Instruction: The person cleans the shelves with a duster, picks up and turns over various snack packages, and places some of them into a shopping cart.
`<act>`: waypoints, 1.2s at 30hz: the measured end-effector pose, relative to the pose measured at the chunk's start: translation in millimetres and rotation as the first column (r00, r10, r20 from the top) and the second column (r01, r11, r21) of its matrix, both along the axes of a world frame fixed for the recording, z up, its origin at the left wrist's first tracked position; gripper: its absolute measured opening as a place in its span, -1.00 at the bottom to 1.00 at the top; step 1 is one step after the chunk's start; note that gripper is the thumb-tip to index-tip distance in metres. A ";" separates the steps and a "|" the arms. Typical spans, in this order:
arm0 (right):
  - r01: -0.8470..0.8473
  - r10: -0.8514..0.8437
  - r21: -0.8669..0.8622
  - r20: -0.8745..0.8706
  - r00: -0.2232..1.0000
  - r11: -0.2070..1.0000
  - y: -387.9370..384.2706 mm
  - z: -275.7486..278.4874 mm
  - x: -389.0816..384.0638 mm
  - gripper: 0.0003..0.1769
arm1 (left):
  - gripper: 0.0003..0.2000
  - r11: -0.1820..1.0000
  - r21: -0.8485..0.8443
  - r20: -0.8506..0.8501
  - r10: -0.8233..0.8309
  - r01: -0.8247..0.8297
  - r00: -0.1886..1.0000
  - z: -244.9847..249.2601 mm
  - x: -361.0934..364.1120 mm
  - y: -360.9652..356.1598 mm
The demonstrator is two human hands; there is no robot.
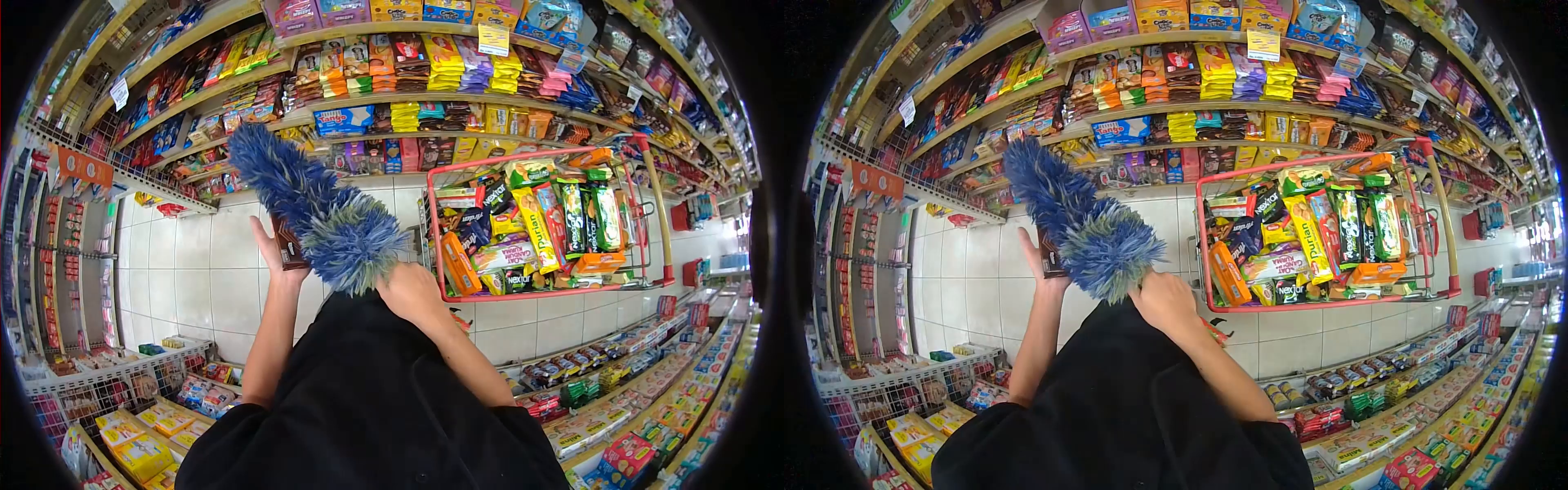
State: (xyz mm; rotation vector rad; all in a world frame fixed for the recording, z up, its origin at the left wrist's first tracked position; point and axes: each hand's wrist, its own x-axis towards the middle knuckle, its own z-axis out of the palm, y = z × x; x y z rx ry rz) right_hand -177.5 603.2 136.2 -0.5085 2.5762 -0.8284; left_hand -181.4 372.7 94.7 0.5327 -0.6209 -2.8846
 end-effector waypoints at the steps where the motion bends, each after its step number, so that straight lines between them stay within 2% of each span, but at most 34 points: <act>1: -0.012 0.012 0.006 0.006 1.000 1.000 2.6 2.7 0.1 -0.57 | -0.43 0.998 -0.047 0.063 0.049 -0.047 0.997 -6.0 -2.6 -9.7; 3: -0.049 0.049 0.017 0.014 0.999 0.999 6.3 4.8 5.3 -0.58 | -0.47 0.982 -0.142 0.183 0.150 -0.125 0.972 -12.7 -8.8 -24.1; 4: -0.068 0.068 0.024 0.015 0.998 0.997 8.3 5.5 7.4 -0.58 | -0.53 0.981 -0.129 0.103 0.161 -0.147 0.982 -7.7 -10.0 -25.3; 7: -0.075 0.075 0.008 -0.014 0.997 0.997 3.4 -8.2 12.5 -0.60 | -0.57 0.973 -0.191 0.041 0.138 -0.128 0.990 -8.5 -8.0 -24.7; 8: -0.028 0.028 0.021 -0.009 1.000 0.999 2.2 -6.3 13.1 -0.61 | -0.57 0.959 -0.249 0.154 0.176 -0.134 0.972 -4.4 -1.0 -14.7; 11: 0.070 -0.071 -0.016 -0.020 0.997 0.997 9.7 -16.4 1.4 -0.61 | -0.60 0.971 -0.209 0.138 -0.084 0.112 0.987 -28.6 17.9 -5.4; 13: 0.135 -0.135 0.025 -0.012 0.991 0.991 18.4 -7.7 -7.2 -0.59 | -0.61 0.960 0.039 0.067 -0.281 0.279 0.957 -17.6 19.4 7.2; 16: 0.188 -0.188 0.037 0.004 0.982 0.981 31.4 2.0 -10.2 -0.55 | -0.57 0.987 -0.153 0.125 -0.027 0.047 0.992 -14.2 6.7 4.7; 19: 0.149 -0.149 -0.018 0.014 0.989 0.989 37.1 4.7 -3.0 -0.57 | -0.54 0.997 -0.078 0.276 -0.003 0.026 0.961 -0.6 -6.7 -5.7; 20: 0.135 -0.133 -0.075 0.020 0.991 0.988 38.2 3.0 1.4 -0.58 | -0.54 0.996 -0.086 0.321 0.050 -0.024 0.946 -8.2 -14.5 -16.2; 21: 0.118 -0.115 -0.133 0.025 0.993 0.984 38.7 -0.7 7.2 -0.59 | -0.57 0.997 0.072 0.191 -0.020 0.007 0.981 -29.7 -21.3 -35.1; 23: 0.100 -0.102 -0.227 0.007 0.995 0.969 39.6 -11.3 18.7 -0.61 | -0.62 0.994 0.074 0.190 0.062 -0.077 0.980 -43.4 -33.2 -47.6; 25: 0.102 -0.116 -0.297 -0.030 0.993 0.949 43.4 -25.6 30.0 -0.63 | -0.65 0.988 0.114 0.234 0.079 -0.108 0.969 -64.7 -40.4 -59.7; 27: 0.089 -0.103 -0.247 -0.044 0.994 0.965 51.1 -34.8 30.2 -0.62 | -0.68 0.989 0.104 0.344 0.068 -0.109 0.937 -91.6 -43.1 -65.1; 28: 0.083 -0.091 -0.202 -0.034 0.995 0.976 55.2 -42.0 28.4 -0.61 | -0.69 0.955 0.256 0.031 -0.166 0.152 0.986 -87.2 -39.5 -52.0; 29: 0.078 -0.082 -0.157 -0.021 0.996 0.985 58.0 -45.3 27.7 -0.61 | -0.69 0.990 0.115 0.226 -0.105 0.080 0.968 -85.2 -40.6 -33.9; 30: 0.107 -0.112 -0.164 -0.022 0.994 0.981 58.2 -41.4 25.3 -0.61 | -0.69 0.998 -0.031 0.419 -0.038 0.056 0.907 -41.4 -42.3 6.2; 31: 0.135 -0.141 -0.173 -0.024 0.990 0.976 57.0 -33.4 20.0 -0.61 | -0.68 0.976 -0.132 0.496 -0.088 0.175 0.864 -15.2 -35.6 27.7; 33: 0.193 -0.196 -0.166 -0.006 0.980 0.967 56.1 -22.3 11.8 -0.61 | -0.69 0.963 0.045 0.266 -0.270 0.267 0.926 -63.7 -32.1 3.5; 35: 0.247 -0.245 -0.127 0.034 0.969 0.961 59.7 -14.9 8.7 -0.62 | -0.69 0.887 0.266 -0.215 -0.326 0.377 0.920 -110.2 -38.1 -30.0; 36: 0.214 -0.224 -0.217 -0.023 0.974 0.952 63.1 -11.7 8.8 -0.62 | -0.69 0.983 0.183 0.176 -0.061 0.028 0.983 -92.9 -46.0 -26.7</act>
